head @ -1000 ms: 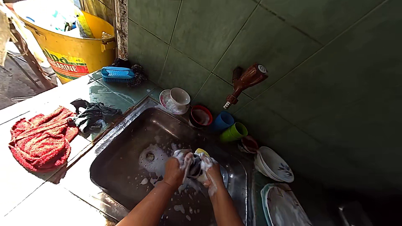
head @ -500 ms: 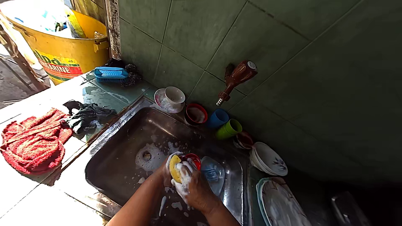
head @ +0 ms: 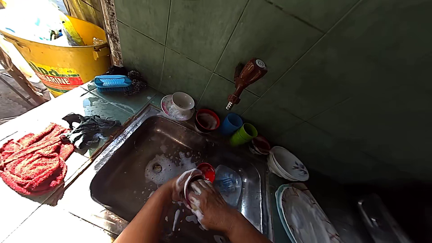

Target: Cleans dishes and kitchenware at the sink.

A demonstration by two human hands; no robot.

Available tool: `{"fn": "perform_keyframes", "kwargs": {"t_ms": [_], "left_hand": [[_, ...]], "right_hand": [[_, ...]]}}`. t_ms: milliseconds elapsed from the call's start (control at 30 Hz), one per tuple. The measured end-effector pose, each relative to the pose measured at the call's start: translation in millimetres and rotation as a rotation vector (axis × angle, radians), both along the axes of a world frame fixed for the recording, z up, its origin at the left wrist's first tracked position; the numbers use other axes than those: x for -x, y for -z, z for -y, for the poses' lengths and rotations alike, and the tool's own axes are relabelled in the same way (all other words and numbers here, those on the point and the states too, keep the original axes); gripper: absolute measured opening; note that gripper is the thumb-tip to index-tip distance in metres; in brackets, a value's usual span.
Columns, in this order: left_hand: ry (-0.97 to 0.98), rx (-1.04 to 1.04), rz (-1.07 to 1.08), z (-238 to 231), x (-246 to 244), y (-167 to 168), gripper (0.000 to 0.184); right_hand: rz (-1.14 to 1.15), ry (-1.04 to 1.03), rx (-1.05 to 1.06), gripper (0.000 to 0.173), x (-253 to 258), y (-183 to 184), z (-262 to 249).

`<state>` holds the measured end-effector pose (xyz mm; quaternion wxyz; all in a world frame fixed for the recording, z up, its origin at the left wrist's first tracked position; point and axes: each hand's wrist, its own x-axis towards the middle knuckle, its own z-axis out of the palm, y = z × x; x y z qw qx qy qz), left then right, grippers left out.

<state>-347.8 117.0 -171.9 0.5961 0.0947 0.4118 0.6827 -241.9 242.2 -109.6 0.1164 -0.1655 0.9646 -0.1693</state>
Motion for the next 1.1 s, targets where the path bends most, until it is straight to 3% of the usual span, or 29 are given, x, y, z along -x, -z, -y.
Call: {"fn": "perform_keyframes", "kwargs": {"t_ms": [100,200,267,333,367,433,500,600,733,833,933,1000,1100], "left_hand": [[0.130,-0.039,0.010,-8,-4,4,0.056],[0.203,-0.128,0.089,-12,-8,7,0.086],[0.112,-0.198,0.126,-15,-14,2,0.094],[-0.063,-0.158,0.066,-22,-23,-4,0.084],[-0.135,-0.085,-0.071,-28,-24,-2,0.069],[-0.148,0.144,-0.605,-34,-25,12,0.048],[0.128,0.352,-1.129,-33,-26,16,0.046],[0.571,0.517,-1.271,-40,-32,3,0.044],[0.628,0.610,-1.281,-43,-35,5,0.053],[0.454,0.633,-1.271,-42,-30,2,0.052],[0.027,0.653,-1.207,-41,-24,11,0.038],[-0.143,0.659,-1.033,-41,-16,14,0.034],[-0.394,0.613,-0.569,-41,-12,21,0.031]], "right_hand": [[0.095,-0.130,-0.013,0.023,-2,-14,-15],[-0.055,-0.099,0.051,0.025,-13,-20,-26],[-0.206,0.018,0.081,0.028,-19,-28,-38],[-0.304,0.215,0.090,0.030,-23,-44,-59],[-0.353,0.320,0.069,0.031,-22,-53,-74],[-0.454,0.558,-0.047,0.031,-17,-77,-108],[-0.551,0.777,-0.195,0.030,-7,-92,-147],[-0.568,1.031,-0.342,0.038,20,-88,-191],[-0.335,1.104,-0.483,0.052,52,-49,-225],[-0.429,1.192,-0.399,0.056,53,-47,-222],[-0.661,1.255,-0.206,0.052,44,-49,-197],[-0.628,1.206,-0.032,0.050,37,-36,-158],[-0.505,0.934,0.137,0.045,24,13,-76]]}}
